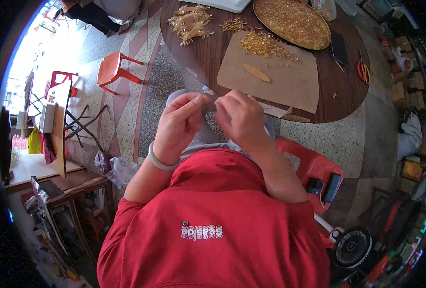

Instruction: Sorting and trimming small gold-colored decorative shoe components and placing them into plastic bags.

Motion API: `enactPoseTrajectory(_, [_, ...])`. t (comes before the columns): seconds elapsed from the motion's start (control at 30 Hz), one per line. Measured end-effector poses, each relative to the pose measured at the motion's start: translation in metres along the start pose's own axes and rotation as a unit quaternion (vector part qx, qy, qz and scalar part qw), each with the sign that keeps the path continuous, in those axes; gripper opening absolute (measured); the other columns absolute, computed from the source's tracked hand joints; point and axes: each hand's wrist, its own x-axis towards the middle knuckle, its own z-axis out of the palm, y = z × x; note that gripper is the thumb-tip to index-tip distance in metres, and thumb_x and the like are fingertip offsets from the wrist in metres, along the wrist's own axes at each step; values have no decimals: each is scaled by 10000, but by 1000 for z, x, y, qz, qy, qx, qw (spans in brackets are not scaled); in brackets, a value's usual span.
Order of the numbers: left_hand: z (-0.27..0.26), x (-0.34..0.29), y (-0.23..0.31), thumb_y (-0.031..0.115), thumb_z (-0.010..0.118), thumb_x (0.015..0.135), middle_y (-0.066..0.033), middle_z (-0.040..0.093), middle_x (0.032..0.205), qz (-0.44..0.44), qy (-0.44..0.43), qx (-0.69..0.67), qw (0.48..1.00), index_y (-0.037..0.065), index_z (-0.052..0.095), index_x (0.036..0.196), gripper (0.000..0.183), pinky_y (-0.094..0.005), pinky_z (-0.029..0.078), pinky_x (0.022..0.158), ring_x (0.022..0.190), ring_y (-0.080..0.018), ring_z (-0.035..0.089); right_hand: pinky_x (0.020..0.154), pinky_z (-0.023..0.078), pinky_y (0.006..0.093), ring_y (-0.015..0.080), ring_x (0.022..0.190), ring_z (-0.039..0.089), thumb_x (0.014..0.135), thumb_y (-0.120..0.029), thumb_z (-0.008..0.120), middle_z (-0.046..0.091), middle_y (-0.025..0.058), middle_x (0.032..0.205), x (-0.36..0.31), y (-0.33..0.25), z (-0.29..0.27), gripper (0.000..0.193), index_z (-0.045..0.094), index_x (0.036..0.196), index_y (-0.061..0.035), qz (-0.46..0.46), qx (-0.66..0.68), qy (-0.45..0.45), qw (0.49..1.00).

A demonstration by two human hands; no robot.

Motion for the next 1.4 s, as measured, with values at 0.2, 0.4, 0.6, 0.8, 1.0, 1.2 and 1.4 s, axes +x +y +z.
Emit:
enactPoseTrajectory(0.2, [-4, 5, -9, 110, 550, 864, 31, 511, 564, 129, 64, 194, 970, -6, 635, 888, 146, -173, 317, 444, 511, -4, 402, 549, 424, 336, 244, 625, 546, 649, 10, 614, 550, 73, 723, 0, -11, 1, 141, 562, 768, -46, -86, -34, -28, 995])
enactPoseTrajectory(0.4, [-13, 9, -16, 79, 558, 840, -2, 573, 633, 176, 63, 418, 889, -44, 626, 879, 145, -192, 382, 494, 579, -20, 462, 539, 412, 331, 236, 613, 538, 655, 11, 612, 553, 68, 726, 11, -3, -2, 147, 562, 778, -51, -125, -65, -17, 990])
enactPoseTrajectory(0.6, [-13, 10, -13, 68, 570, 824, -1, 572, 651, 127, -2, 413, 902, -50, 608, 879, 136, -203, 393, 505, 599, -22, 465, 546, 416, 333, 243, 629, 545, 662, 15, 607, 561, 73, 748, 12, 6, 2, 143, 560, 782, -47, -119, -55, -20, 991])
enactPoseTrajectory(0.8, [-12, 15, -17, 75, 564, 840, 26, 557, 660, 147, -7, 348, 926, -39, 604, 879, 127, -182, 365, 495, 603, -7, 446, 588, 433, 276, 179, 668, 560, 735, -9, 596, 577, 65, 778, 7, 7, 3, 124, 585, 858, -15, -27, 56, -3, 998])
enactPoseTrajectory(1.0, [-9, 18, -13, 98, 571, 854, 48, 526, 660, 109, -6, 193, 975, 14, 612, 863, 94, -176, 331, 479, 561, -17, 426, 627, 427, 214, 100, 696, 530, 798, -47, 582, 578, 45, 786, 1, 0, 3, 151, 604, 941, -3, 135, 250, -18, 959])
enactPoseTrajectory(1.2, [-8, 18, -16, 87, 571, 850, 31, 528, 648, 149, 22, 230, 962, 18, 610, 852, 79, -184, 345, 485, 555, -30, 437, 622, 426, 218, 107, 688, 530, 777, -42, 596, 575, 46, 781, 1, 3, 7, 132, 608, 904, -9, 134, 210, -18, 968])
enactPoseTrajectory(1.4, [-13, 19, -15, 50, 567, 832, 0, 540, 644, 272, 67, 416, 865, 1, 593, 835, 55, -200, 381, 517, 577, -46, 461, 600, 423, 219, 108, 654, 528, 754, -22, 609, 571, 48, 747, 8, -3, 15, 79, 600, 832, -8, 130, 177, 21, 975])
